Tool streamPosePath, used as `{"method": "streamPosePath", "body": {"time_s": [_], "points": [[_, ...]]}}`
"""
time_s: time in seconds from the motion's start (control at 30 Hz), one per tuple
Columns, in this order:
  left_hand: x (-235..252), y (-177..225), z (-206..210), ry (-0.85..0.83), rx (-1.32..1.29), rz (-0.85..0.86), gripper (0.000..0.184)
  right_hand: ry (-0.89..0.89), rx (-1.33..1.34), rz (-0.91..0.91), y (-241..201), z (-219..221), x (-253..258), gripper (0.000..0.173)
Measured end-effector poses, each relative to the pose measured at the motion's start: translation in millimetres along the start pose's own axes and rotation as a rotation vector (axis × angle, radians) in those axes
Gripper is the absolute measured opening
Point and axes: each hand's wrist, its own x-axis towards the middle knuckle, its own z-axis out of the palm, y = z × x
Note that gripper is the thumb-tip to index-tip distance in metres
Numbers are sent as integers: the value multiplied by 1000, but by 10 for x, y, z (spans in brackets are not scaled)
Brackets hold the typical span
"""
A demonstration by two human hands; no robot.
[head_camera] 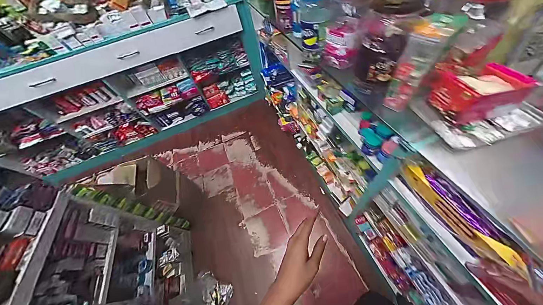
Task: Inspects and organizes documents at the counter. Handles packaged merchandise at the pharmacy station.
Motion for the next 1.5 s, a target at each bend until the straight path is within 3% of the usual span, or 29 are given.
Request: {"method": "streamPosePath", "body": {"time_s": [0.2, 0.3, 0.4, 0.5, 0.57, 0.67, 0.77, 0.83, 0.87, 1.0, 1.17, 1.27, 1.37, 1.5], "points": [[1043, -979, -926, 172, -97, -47, 59, -195, 173, 122, 624, 1674, 1225, 74], [1700, -1463, -1390, 226, -138, -128, 61, -368, 368, 267, 1000, 2738, 1975, 60], [2439, -1794, -2057, 147, -28, -216, 71, -495, 307, 276, 1248, 3893, 2963, 47], [3004, -2012, -2980, 116, 148, -300, 77, -524, 326, 63, 1356, 5113, 3875, 60], [3318, -2142, -3537, 259, 161, -362, 74, -528, 343, -102, 1316, 5855, 4475, 76], [3759, -2648, -4224, 485, 51, -434, 73, -616, 345, -330, 1419, 6971, 5280, 79], [4260, -3486, -4799, 563, -16, -501, 77, -640, 288, -428, 1645, 8062, 5934, 61], [4756, -3971, -5290, 532, -2, -524, 79, -641, 204, -330, 1743, 8753, 6331, 38], [5054, -4153, -5593, 505, 29, -529, 80, -638, 155, -283, 1775, 9103, 6544, 37], [6488, -4504, -6785, 418, 162, -480, 78, -628, 89, -306, 1954, 10164, 7541, 43], [8364, -4442, -8179, 364, 294, -287, 69, -599, 32, -165, 2303, 11004, 8898, 42], [9263, -4562, -8685, 377, 239, -91, 63, -573, -33, -128, 2674, 11547, 9772, 38], [10063, -4749, -9055, 443, 148, 39, 57, -471, -85, -286, 3054, 12305, 10884, 34], [10923, -4894, -9486, 524, 71, 117, 47, -486, -192, -357, 2986, 13376, 12507, 32]]}}
